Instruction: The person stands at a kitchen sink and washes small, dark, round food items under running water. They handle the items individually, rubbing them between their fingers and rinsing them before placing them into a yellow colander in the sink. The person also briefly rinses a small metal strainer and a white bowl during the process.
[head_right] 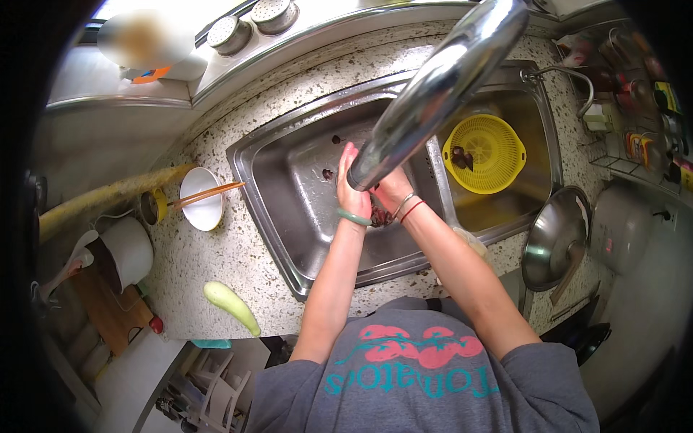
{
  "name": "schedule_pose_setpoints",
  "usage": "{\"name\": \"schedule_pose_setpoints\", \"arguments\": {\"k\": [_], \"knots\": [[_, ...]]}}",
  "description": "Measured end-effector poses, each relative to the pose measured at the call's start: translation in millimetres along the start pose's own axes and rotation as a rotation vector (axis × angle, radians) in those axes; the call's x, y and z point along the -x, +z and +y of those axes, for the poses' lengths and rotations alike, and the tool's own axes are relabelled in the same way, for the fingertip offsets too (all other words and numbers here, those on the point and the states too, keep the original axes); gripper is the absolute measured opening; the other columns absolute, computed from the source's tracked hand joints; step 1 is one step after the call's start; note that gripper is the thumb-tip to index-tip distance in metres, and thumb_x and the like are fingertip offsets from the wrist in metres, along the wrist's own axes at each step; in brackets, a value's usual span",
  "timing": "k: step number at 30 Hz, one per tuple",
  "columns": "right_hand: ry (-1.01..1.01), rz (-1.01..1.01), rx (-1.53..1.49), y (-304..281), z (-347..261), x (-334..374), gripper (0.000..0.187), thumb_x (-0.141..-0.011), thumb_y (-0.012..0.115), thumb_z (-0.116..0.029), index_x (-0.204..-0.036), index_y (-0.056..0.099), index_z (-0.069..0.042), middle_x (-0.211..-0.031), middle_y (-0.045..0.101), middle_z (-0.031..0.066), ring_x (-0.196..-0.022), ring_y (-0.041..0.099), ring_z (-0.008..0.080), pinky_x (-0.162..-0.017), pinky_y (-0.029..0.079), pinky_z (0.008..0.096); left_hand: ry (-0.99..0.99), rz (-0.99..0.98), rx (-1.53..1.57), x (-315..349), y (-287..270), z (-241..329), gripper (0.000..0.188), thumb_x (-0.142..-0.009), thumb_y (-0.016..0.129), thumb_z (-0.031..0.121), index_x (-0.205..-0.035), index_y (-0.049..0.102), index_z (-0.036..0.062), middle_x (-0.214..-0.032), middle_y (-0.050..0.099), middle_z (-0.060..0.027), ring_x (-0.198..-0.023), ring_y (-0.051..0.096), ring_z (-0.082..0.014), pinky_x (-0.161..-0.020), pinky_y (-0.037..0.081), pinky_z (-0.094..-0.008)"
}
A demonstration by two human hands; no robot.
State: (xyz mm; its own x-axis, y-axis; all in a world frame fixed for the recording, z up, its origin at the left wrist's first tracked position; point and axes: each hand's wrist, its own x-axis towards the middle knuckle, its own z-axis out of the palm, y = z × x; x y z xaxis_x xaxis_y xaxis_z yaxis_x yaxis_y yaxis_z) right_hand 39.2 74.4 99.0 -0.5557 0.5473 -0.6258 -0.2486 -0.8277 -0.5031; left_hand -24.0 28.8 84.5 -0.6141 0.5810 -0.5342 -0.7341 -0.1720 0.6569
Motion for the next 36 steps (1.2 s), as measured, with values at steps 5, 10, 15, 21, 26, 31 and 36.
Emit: {"name": "schedule_pose_setpoints", "arguments": {"k": [5,10,15,21,26,31,36], "knots": [[-0.096,0.037,0.091,-9.0,-1.1,15.4,0.045,-0.078,0.067,-0.011,-0.117,0.047,-0.005,-0.102,0.055,0.0039,-0.094,0.055,0.0149,-0.081,0.046,0.0306,-0.017,0.013,-0.247,-0.7,-4.6,-20.5,0.036,-0.095,0.042,0.028,-0.12,0.049,0.0031,-0.114,0.053,-0.009,-0.1,0.05,-0.0162,-0.088,0.039,-0.0285],[-0.376,0.041,-0.024,-8.2,-47.1,44.7,0.04,-0.079,0.058,0.004,-0.117,0.046,-0.004,-0.098,0.056,0.009,-0.088,0.057,0.0194,-0.075,0.049,0.033,-0.242,0.003,0.162,38.0,40.9,-1.1,0.048,-0.094,0.036,0.041,-0.13,0.04,0.0089,-0.122,0.048,-0.0106,-0.112,0.045,-0.0171,-0.094,0.034,-0.036],[-0.527,0.286,-0.307,-73.1,-78.0,39.9,0.038,-0.08,0.057,0.005,-0.114,0.047,-0.01,-0.106,0.055,0.0099,-0.094,0.055,0.022,-0.08,0.049,0.038,-0.192,-0.107,-0.088,55.4,61.6,-28.6,0.041,-0.093,0.047,0.025,-0.13,0.039,0.0079,-0.133,0.039,-0.0084,-0.111,0.045,-0.018,-0.085,0.043,-0.0355],[-0.351,0.602,-0.6,-208.9,-74.9,10.0,0.023,-0.084,0.052,-0.002,-0.105,0.053,-0.012,-0.109,0.055,0.0126,-0.104,0.052,0.0268,-0.087,0.046,0.0406,-0.306,0.043,-0.309,42.9,29.5,-80.6,0.025,-0.091,0.05,0.019,-0.114,0.054,0.0083,-0.11,0.055,-0.002,-0.095,0.052,-0.0123,-0.076,0.045,-0.0273],[-0.299,0.906,-0.163,-142.8,-80.1,18.0,0.033,-0.085,0.055,-0.016,-0.117,0.052,-0.006,-0.107,0.057,0.0072,-0.103,0.05,0.0171,-0.09,0.039,0.0348,0.036,0.149,-0.732,4.4,-58.2,-130.2,0.017,-0.09,0.051,0.012,-0.103,0.061,0.009,-0.093,0.061,-0.001,-0.081,0.055,-0.0087,-0.069,0.045,-0.0249],[-0.747,0.557,0.304,-88.9,-77.3,37.6,0.022,-0.089,0.052,-0.017,-0.1,0.058,0.001,-0.093,0.06,0.0059,-0.084,0.054,0.0141,-0.08,0.042,0.0251,0.379,0.091,-1.472,-20.4,-103.3,-87.2,0.014,-0.085,0.05,0.01,-0.094,0.059,0.0048,-0.098,0.06,-0.0113,-0.084,0.057,-0.0264,-0.076,0.045,-0.0365],[-0.25,0.29,0.298,-32.1,-23.8,9.1,0.025,-0.09,0.05,-0.021,-0.099,0.056,0.002,-0.081,0.062,0.0096,-0.065,0.059,0.0133,-0.057,0.048,0.0227,0.362,-0.365,-2.193,-54.5,-129.2,-66.6,0.019,-0.085,0.045,0.017,-0.097,0.059,0.012,-0.096,0.059,-0.0101,-0.078,0.062,-0.0265,-0.065,0.051,-0.0374]]}}
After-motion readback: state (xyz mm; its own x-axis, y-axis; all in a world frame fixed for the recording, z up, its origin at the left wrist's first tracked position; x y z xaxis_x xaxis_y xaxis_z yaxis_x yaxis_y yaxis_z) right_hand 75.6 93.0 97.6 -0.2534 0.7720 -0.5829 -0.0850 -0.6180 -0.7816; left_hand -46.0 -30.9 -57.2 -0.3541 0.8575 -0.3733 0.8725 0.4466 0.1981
